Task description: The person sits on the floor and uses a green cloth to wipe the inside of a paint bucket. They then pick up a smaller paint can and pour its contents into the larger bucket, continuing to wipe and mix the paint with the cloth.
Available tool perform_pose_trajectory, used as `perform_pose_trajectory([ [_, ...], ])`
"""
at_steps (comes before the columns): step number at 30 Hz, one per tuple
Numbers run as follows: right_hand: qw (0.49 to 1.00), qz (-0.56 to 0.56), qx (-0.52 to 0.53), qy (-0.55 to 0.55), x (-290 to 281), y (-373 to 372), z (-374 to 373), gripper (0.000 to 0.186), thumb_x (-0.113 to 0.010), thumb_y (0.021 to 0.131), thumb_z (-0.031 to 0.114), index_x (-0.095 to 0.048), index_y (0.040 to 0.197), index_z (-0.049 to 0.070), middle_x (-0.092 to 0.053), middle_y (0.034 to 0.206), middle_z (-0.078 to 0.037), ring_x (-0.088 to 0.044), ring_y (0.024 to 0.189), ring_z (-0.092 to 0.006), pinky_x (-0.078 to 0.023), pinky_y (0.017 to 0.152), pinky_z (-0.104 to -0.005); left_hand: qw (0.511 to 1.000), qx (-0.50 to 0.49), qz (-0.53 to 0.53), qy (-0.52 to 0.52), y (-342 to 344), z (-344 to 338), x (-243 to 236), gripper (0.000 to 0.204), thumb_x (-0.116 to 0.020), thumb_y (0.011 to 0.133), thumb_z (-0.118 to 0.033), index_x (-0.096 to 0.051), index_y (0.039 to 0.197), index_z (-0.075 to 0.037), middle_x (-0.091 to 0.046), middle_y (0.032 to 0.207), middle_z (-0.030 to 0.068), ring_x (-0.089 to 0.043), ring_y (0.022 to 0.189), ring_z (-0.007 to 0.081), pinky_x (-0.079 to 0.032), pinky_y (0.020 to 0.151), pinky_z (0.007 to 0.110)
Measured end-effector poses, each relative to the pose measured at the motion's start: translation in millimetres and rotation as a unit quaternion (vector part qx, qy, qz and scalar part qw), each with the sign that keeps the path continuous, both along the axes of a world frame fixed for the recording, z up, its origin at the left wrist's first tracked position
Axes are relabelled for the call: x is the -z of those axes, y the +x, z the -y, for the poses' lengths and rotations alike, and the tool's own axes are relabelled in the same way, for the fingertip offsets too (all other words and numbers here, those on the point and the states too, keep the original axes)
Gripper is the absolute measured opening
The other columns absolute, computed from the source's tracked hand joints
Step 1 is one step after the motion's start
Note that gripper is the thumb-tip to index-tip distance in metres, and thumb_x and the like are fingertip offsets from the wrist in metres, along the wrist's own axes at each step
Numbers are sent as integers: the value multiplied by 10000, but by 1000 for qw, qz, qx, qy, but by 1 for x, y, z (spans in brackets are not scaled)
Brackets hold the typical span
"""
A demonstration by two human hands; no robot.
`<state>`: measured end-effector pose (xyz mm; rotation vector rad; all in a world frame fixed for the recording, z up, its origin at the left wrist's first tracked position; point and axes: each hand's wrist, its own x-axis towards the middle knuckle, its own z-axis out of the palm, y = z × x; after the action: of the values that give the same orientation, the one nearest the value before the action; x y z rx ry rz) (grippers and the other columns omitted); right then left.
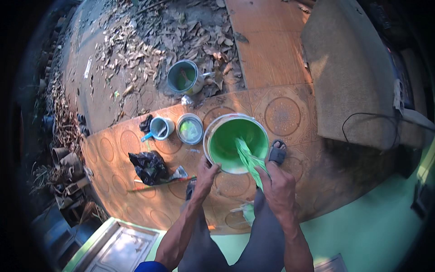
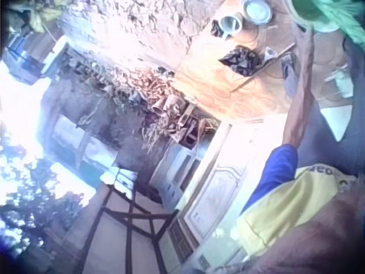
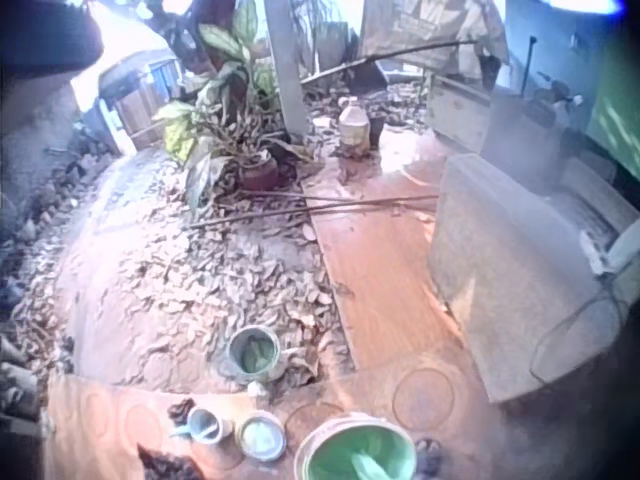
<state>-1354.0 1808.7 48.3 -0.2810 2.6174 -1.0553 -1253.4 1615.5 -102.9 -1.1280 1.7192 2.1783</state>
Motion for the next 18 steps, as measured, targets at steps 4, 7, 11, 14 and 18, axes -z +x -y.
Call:
perform_pose_trajectory([
  [4, 996, 26, -61, -62, 15, -46, -21, 161, -693, 897, 145, -628, 902, -3, -613, 733, -172, -612, 635, -368, -453, 542, -429, 996, -69, 57, 8, -21, -24, 2, 346, -618, 861, -103, -514, 1165, 25, -611, 1047, 94, -619, 878, 149, -547, 732, 286],
  [7, 989, 53, -102, -91, 15, -82, -37, 157, -694, 895, 150, -631, 890, 6, -603, 716, -151, -605, 618, -359, -458, 538, -423, 990, -119, 58, 45, -42, -47, 0, 383, -596, 856, -115, -492, 1192, 37, -607, 1086, 109, -644, 907, 159, -578, 749, 295],
  [11, 976, 86, -178, -90, 14, -128, -50, 166, -670, 921, 156, -643, 955, -4, -607, 744, -165, -582, 614, -335, -456, 555, -384, 983, -158, 62, 72, -73, -60, -6, 401, -581, 850, -107, -476, 1201, 55, -608, 1084, 132, -672, 922, 200, -601, 779, 317],
  [14, 964, 91, -241, -67, 5, -158, -37, 175, -658, 934, 168, -648, 956, -5, -586, 734, -172, -554, 597, -323, -452, 559, -371, 978, -184, 44, 85, -79, -59, -2, 408, -576, 847, -105, -472, 1205, 61, -611, 1076, 141, -681, 920, 220, -608, 791, 331],
  [18, 941, 65, -330, -27, 4, -186, -5, 202, -681, 905, 217, -610, 881, 30, -594, 731, -172, -601, 621, -353, -461, 557, -440, 966, -237, 49, 90, -92, -58, -6, 406, -582, 846, -109, -474, 1198, 60, -618, 1064, 135, -682, 905, 214, -611, 779, 335],
])
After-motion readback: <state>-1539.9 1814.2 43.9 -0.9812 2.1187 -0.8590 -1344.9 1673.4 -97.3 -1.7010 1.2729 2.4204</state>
